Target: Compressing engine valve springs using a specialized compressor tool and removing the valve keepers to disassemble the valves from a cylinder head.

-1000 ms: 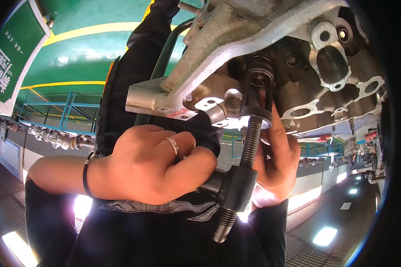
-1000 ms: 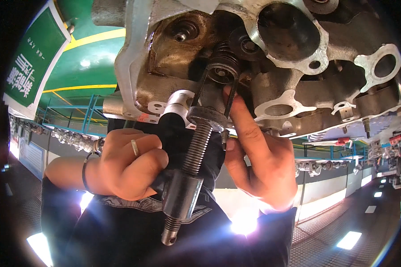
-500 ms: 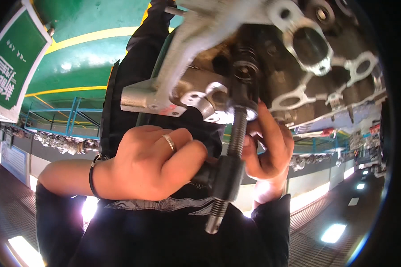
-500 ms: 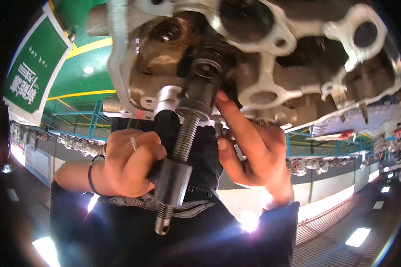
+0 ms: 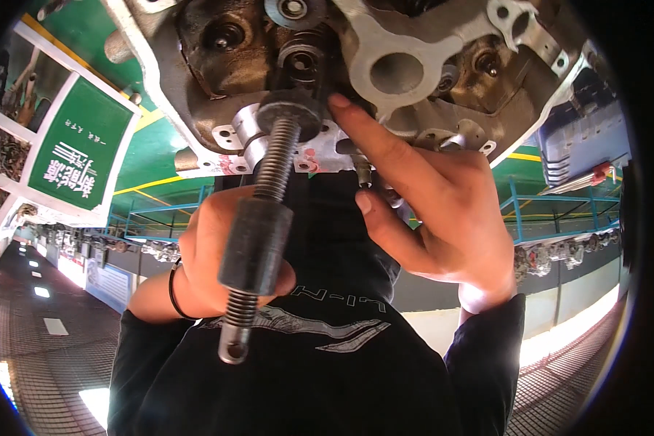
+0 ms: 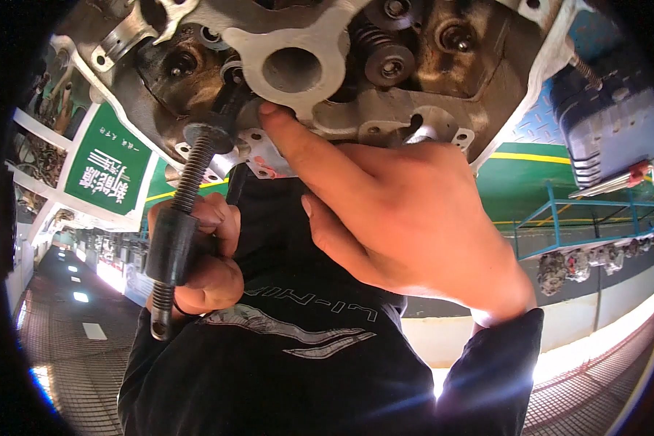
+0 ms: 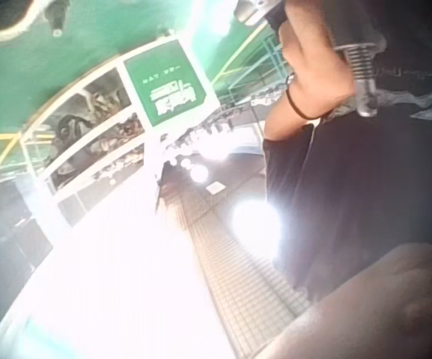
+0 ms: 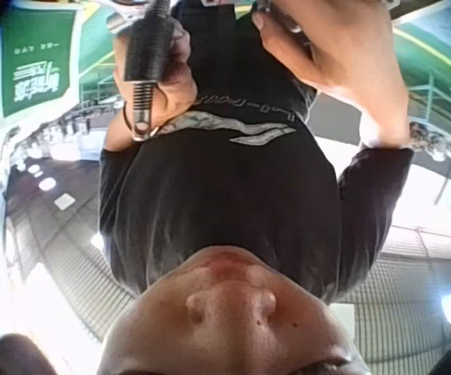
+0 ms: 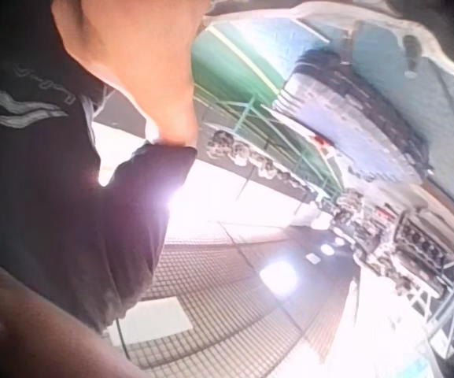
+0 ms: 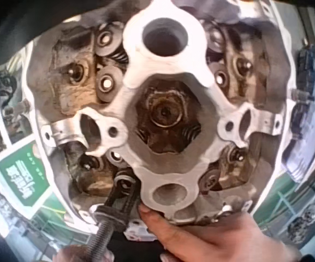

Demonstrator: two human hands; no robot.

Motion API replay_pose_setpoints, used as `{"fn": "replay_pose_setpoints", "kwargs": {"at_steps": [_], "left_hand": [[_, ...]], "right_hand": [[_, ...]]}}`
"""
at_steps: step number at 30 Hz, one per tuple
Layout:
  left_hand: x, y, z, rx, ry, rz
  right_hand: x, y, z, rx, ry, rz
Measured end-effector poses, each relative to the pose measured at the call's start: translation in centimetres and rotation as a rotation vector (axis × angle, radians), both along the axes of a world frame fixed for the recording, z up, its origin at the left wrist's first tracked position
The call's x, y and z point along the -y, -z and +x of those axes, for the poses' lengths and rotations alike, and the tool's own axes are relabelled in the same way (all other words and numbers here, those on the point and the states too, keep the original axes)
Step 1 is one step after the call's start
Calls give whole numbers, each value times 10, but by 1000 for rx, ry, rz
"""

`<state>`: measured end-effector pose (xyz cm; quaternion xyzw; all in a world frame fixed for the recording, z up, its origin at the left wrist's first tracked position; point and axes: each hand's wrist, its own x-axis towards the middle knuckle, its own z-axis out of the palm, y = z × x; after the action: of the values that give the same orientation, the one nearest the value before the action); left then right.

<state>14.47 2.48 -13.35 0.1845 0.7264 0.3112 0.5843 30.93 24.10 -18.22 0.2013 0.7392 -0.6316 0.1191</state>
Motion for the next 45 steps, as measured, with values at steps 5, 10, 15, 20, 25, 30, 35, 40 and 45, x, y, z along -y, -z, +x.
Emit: {"fn": "replay_pose_setpoints", "kwargs": {"at_steps": [5, 10, 15, 20, 25, 30, 35, 40, 45], "left_hand": [[-2, -2, -1, -59, 23, -18], [-7, 12, 6, 102, -162, 231], [-18, 15, 4, 85, -136, 301], [-34, 9, 0, -112, 71, 284], [-41, 12, -4, -101, 56, 317], [-39, 18, -4, -186, 86, 367], [-36, 20, -2, -83, 15, 367], [-34, 21, -2, -70, 8, 371], [-32, 22, -4, -42, 28, 387]], "right_hand": [[1, -3, -2, 39, -2, -3], [0, -5, -2, 80, -82, 4], [-2, -8, -6, 134, -100, 17], [-6, -17, -19, 252, -265, 126], [-6, -21, -32, 283, -301, 175], [-11, -21, -37, 376, -334, 110], [-13, -17, -40, 358, -290, 36], [-17, -14, -35, 311, -287, -18], [-21, -11, -28, 212, -232, -89]]}}
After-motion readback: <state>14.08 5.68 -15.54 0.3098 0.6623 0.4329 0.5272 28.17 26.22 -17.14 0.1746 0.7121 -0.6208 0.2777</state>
